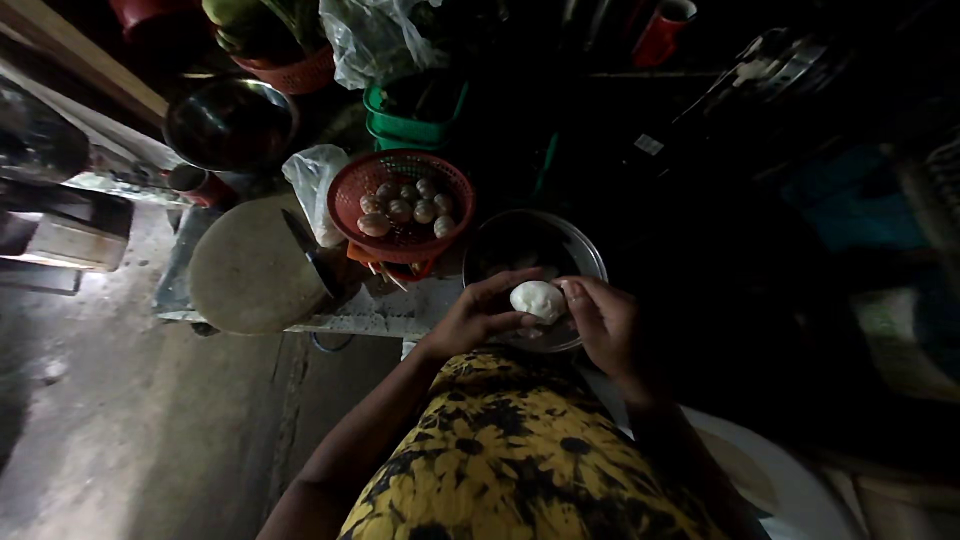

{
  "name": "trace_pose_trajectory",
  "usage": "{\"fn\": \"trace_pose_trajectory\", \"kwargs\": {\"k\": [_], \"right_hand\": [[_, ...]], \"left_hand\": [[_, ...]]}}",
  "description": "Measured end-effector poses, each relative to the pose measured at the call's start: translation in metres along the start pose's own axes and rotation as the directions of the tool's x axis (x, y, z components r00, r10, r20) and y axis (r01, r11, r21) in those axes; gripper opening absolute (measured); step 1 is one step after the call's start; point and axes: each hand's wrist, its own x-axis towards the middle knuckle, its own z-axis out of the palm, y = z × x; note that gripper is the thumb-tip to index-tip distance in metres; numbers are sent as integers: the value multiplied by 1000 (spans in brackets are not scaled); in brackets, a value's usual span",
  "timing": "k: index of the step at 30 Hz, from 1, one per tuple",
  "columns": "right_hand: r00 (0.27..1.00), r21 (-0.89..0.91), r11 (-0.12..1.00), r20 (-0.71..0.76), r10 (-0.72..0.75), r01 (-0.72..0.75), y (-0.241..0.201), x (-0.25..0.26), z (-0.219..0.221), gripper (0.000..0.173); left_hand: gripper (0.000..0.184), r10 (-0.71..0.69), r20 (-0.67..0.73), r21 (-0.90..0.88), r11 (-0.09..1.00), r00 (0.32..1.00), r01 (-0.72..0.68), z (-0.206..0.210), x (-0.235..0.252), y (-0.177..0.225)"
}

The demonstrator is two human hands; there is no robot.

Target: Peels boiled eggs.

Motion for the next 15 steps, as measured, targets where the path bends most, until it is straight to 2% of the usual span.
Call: {"fn": "trace_pose_trajectory", "kwargs": {"k": [2,4,9,15], "right_hand": [[995,136,986,28,92,-95,-2,-2,-1,34],[993,188,976,46,104,-111,-3,-4,2,36],[999,-59,998,-39,-3,1,-11,-5,11,35],[998,-155,987,-51,-41,33,-12,-6,14,35]], "left_hand": [[53,-1,-15,-8,1000,1000,1,-2,0,2],[53,0,-36,-8,1000,999,0,-2,0,3],[52,34,-93,14,999,995,-33,5,1,3],[50,60,-93,16,998,994,-58,4,-1,1]]}}
